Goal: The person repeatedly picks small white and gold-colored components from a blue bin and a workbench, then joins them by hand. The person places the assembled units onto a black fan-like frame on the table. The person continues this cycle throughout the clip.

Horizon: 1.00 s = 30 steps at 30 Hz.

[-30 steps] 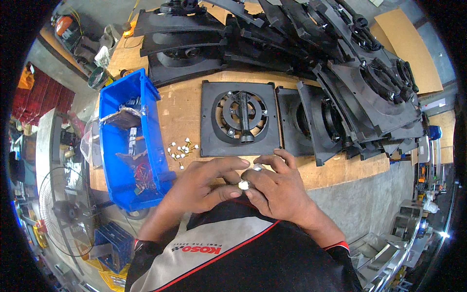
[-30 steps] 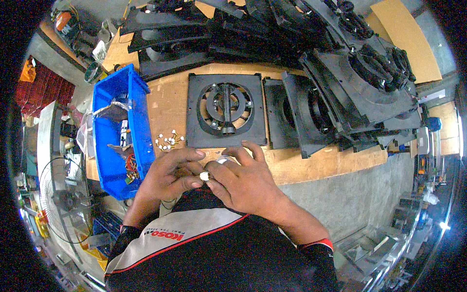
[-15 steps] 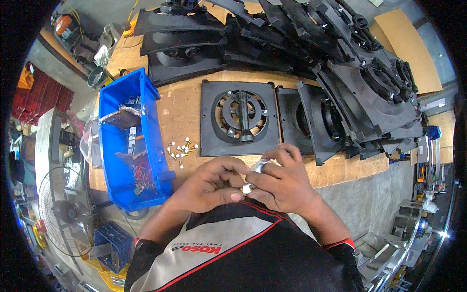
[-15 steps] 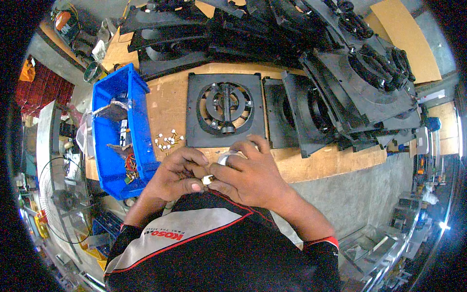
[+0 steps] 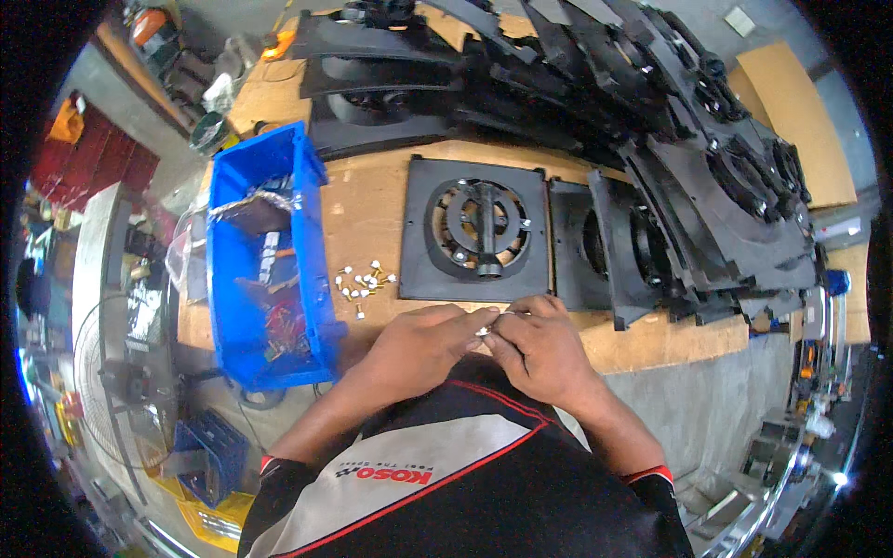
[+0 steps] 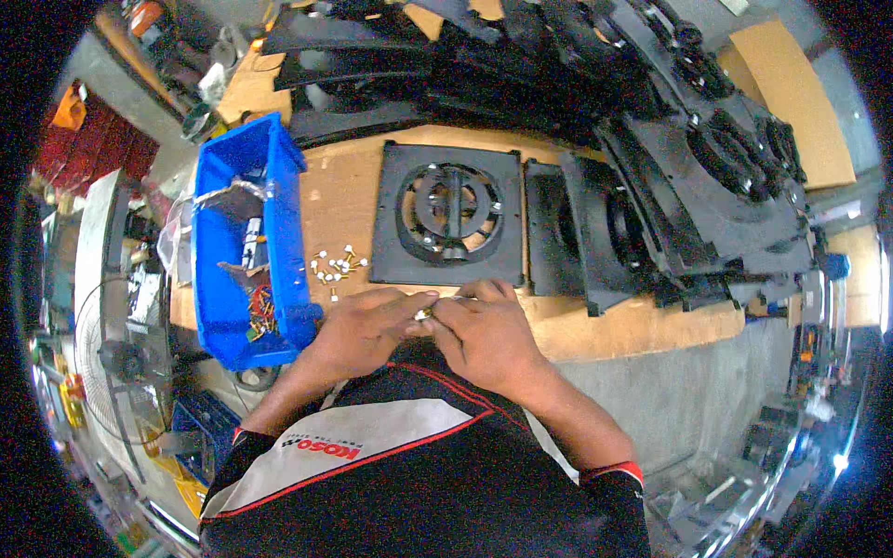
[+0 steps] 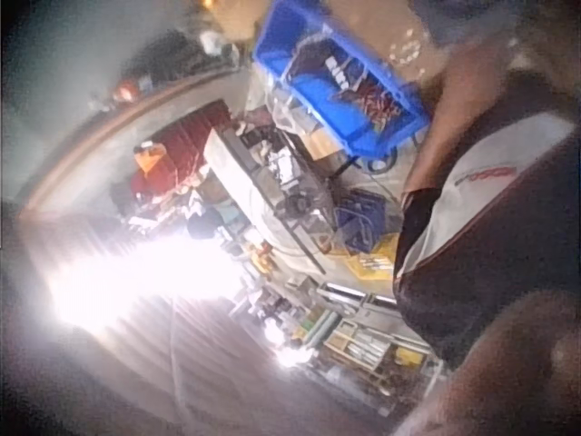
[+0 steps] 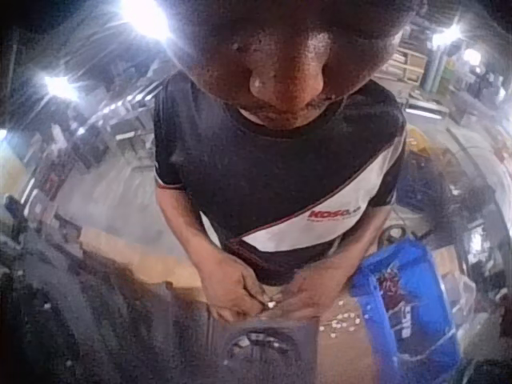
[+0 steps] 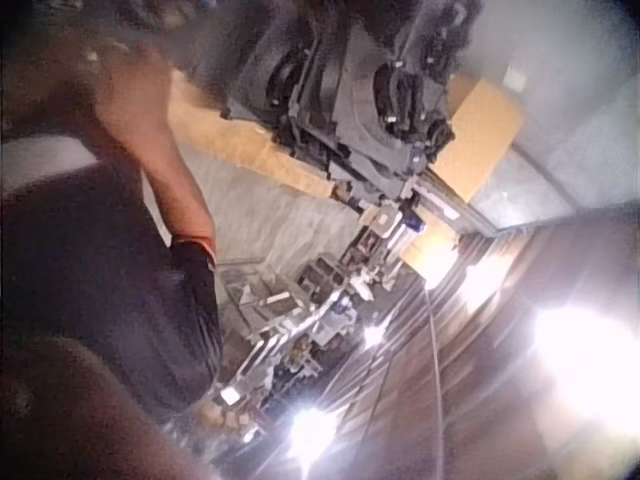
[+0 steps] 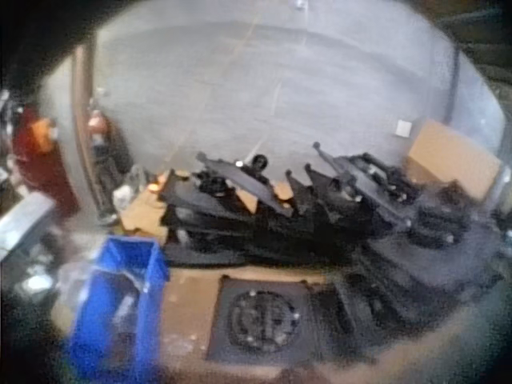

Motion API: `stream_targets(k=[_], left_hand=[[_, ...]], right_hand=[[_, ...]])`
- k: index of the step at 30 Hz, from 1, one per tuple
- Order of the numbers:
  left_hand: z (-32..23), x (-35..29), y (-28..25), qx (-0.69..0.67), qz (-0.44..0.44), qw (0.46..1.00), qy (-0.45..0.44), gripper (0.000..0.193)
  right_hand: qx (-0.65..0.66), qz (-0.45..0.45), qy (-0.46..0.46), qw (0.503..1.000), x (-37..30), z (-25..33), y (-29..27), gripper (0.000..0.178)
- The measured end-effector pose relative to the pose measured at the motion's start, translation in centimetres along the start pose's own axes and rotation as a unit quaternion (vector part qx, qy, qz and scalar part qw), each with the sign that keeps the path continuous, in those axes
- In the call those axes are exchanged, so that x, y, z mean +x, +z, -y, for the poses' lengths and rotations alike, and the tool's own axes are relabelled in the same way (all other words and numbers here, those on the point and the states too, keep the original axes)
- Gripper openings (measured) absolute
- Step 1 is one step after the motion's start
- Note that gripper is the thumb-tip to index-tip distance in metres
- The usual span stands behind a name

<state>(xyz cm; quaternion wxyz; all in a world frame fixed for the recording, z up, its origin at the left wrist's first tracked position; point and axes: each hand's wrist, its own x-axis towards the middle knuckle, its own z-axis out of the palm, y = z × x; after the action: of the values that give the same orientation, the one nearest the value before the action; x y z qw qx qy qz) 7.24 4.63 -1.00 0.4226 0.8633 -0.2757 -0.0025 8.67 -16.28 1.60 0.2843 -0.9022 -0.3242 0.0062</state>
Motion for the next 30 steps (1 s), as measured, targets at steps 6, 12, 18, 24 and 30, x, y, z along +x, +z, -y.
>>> stream_targets(k=[6,12,18,24,30], left_hand=[[1.2,-2.2,2.8,0.053,-0.020,0.994,-0.088,0.028],[3.8,-5.8,9.3,0.052,-0.140,0.976,-0.161,0.028],[1.2,-5.2,11.2,0.100,-0.084,0.929,-0.345,0.033],[4.0,-6.7,16.5,0.128,-0.252,0.881,-0.379,0.022],[10.3,-8.1,19.6,0.182,-0.186,0.844,-0.468,0.028]], right_hand=[[0.077,0.064,0.041,0.994,0.0,-1.9,3.2,0.018],[0.087,0.195,-0.014,0.977,0.9,-5.1,7.7,0.021],[0.050,0.214,-0.094,0.971,1.3,-7.1,8.8,0.025],[0.175,0.390,-0.028,0.903,1.0,-7.2,8.2,0.024],[0.336,0.330,-0.187,0.862,0.0,-4.6,7.0,0.020]])
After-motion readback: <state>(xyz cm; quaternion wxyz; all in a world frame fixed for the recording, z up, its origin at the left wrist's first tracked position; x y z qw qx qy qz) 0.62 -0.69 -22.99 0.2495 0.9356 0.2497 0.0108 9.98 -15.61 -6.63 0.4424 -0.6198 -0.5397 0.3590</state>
